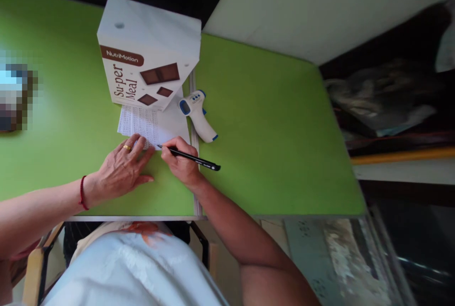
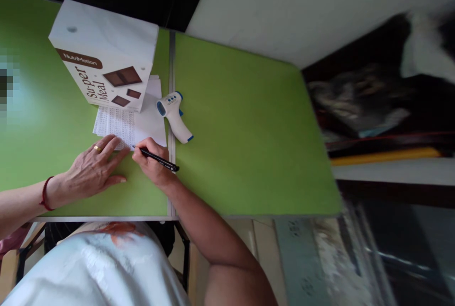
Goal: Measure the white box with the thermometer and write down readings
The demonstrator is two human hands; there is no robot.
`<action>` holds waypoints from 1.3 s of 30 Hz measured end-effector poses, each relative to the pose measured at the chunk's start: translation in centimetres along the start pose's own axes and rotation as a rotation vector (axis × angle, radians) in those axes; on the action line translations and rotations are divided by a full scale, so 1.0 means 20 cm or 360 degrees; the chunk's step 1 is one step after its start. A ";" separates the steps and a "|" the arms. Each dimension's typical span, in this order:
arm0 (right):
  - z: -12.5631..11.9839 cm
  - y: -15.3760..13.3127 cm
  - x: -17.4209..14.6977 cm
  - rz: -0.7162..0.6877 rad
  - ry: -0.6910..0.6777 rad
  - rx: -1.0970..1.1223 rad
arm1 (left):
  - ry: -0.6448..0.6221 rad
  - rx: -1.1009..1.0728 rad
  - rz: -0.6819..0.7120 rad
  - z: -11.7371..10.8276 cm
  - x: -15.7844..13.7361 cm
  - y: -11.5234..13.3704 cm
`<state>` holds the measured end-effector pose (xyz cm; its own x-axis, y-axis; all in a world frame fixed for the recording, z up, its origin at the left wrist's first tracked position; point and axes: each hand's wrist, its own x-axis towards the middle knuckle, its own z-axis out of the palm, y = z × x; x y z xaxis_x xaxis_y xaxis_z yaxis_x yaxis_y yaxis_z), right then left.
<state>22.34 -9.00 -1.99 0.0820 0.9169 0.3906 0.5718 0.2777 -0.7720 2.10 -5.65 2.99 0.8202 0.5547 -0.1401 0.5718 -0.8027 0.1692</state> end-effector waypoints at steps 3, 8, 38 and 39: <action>0.00 0.00 0.00 -0.0022 -0.0006 0.0013 | 0.0014 -0.0003 0.0004 0.00 0.00 0.00; 0.00 0.01 0.00 -0.0028 -0.0023 0.0038 | 0.0010 -0.0010 0.0009 0.00 0.00 0.00; 0.00 0.00 0.00 0.0087 0.0003 -0.0015 | 0.0015 0.0032 0.0001 0.00 -0.01 -0.01; 0.00 0.01 0.00 0.0091 -0.0002 -0.0013 | 0.0022 0.0032 0.0004 0.00 -0.01 -0.01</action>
<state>22.39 -8.96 -2.08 0.1140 0.9316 0.3453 0.5729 0.2223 -0.7889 1.85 -5.58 2.92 0.8220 0.5554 -0.1259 0.5692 -0.8085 0.1497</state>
